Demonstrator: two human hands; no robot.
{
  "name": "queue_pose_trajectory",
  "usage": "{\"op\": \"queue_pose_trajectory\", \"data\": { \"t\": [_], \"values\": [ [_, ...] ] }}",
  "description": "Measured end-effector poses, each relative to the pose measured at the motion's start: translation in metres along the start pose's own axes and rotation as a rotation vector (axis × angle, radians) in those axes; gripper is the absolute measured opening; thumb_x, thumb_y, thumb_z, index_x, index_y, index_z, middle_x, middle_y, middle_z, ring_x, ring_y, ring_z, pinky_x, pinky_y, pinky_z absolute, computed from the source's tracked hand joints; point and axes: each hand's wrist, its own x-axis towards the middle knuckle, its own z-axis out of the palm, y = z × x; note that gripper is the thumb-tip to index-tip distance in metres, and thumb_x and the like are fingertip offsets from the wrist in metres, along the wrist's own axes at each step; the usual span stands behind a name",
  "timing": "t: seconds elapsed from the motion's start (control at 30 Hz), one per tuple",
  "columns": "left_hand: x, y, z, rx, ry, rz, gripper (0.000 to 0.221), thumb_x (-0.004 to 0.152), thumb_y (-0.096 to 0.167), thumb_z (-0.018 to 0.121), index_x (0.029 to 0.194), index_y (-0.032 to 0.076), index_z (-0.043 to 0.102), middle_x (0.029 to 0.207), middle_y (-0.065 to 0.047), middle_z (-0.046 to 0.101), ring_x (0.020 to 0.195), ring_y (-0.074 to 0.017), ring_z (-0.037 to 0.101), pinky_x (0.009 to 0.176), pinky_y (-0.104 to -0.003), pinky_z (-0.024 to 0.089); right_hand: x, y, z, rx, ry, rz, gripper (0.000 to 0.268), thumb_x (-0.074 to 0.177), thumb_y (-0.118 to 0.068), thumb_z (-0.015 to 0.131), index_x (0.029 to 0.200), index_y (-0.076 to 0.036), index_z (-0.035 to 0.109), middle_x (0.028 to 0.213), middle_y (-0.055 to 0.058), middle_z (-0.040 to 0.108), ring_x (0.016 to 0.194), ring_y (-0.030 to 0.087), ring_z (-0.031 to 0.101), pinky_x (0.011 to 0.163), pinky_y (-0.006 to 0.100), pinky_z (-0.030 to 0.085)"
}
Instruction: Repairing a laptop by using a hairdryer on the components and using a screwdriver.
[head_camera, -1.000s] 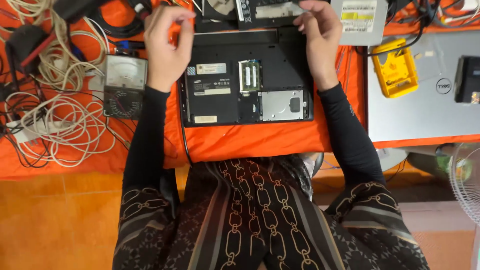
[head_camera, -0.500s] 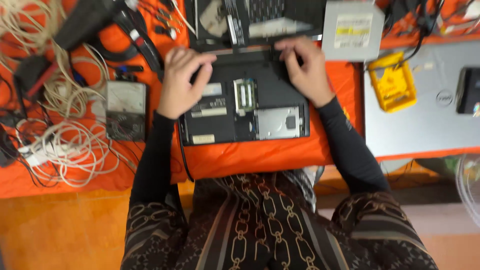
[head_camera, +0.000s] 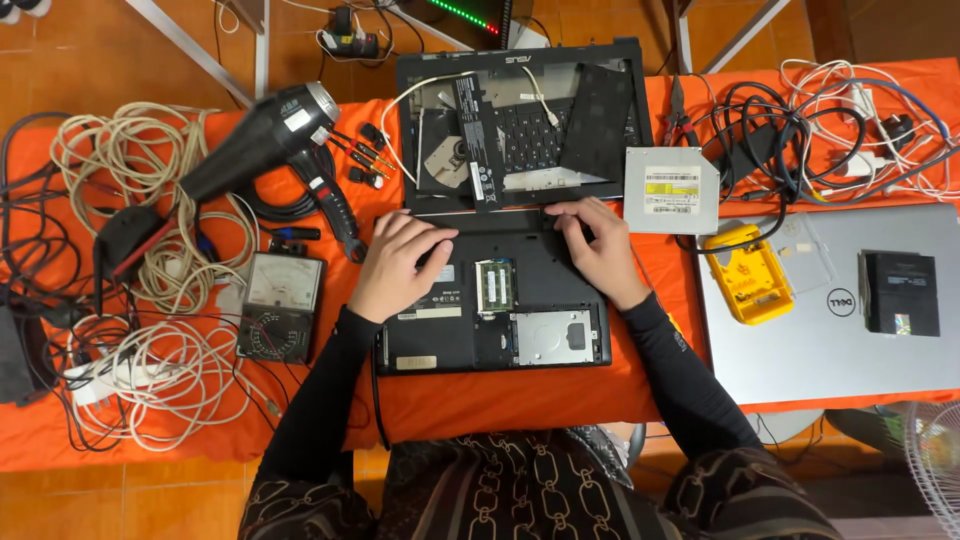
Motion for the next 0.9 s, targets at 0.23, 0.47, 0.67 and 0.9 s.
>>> {"op": "queue_pose_trajectory", "data": {
  "t": [0.23, 0.47, 0.67, 0.9],
  "values": [
    [-0.0042, 0.0025, -0.0031, 0.004, -0.005, 0.021, 0.018, 0.101, 0.019, 0.065, 0.109, 0.008, 0.076, 0.098, -0.006, 0.069, 0.100, -0.0274, 0.061, 0.104, -0.042, 0.042, -0.0030, -0.0021, 0.0005, 0.006, 0.000, -0.016, 0.020, 0.100, -0.001, 0.057, 0.111, -0.002, 0.073, 0.087, 0.009, 0.068, 0.084, 0.020, 0.064, 0.078, 0.032, 0.051],
    [-0.0058, -0.0007, 0.0000, -0.002, -0.009, 0.003, 0.021, 0.102, 0.021, 0.062, 0.110, 0.007, 0.076, 0.098, -0.006, 0.068, 0.099, -0.0263, 0.060, 0.105, -0.043, 0.041, -0.0027, -0.0009, -0.0003, -0.020, -0.014, 0.014, 0.021, 0.099, -0.002, 0.057, 0.111, -0.003, 0.074, 0.086, 0.008, 0.069, 0.084, 0.019, 0.064, 0.078, 0.031, 0.051],
    [-0.0073, -0.0014, -0.0007, -0.005, -0.015, 0.000, 0.021, 0.102, 0.020, 0.062, 0.110, 0.007, 0.076, 0.097, -0.005, 0.068, 0.099, -0.0263, 0.060, 0.105, -0.043, 0.040, -0.0045, 0.0017, 0.0017, -0.030, -0.020, 0.002, 0.021, 0.100, -0.002, 0.057, 0.112, -0.003, 0.074, 0.086, 0.008, 0.069, 0.084, 0.019, 0.063, 0.081, 0.032, 0.051],
    [-0.0089, -0.0016, 0.0015, 0.012, 0.010, 0.027, 0.020, 0.102, 0.020, 0.062, 0.110, 0.007, 0.075, 0.098, -0.005, 0.068, 0.100, -0.0267, 0.060, 0.105, -0.043, 0.040, -0.0049, 0.0015, 0.0007, -0.041, -0.015, -0.005, 0.021, 0.099, -0.002, 0.058, 0.111, -0.003, 0.074, 0.087, 0.008, 0.070, 0.085, 0.019, 0.064, 0.081, 0.032, 0.051]
  ]
}}
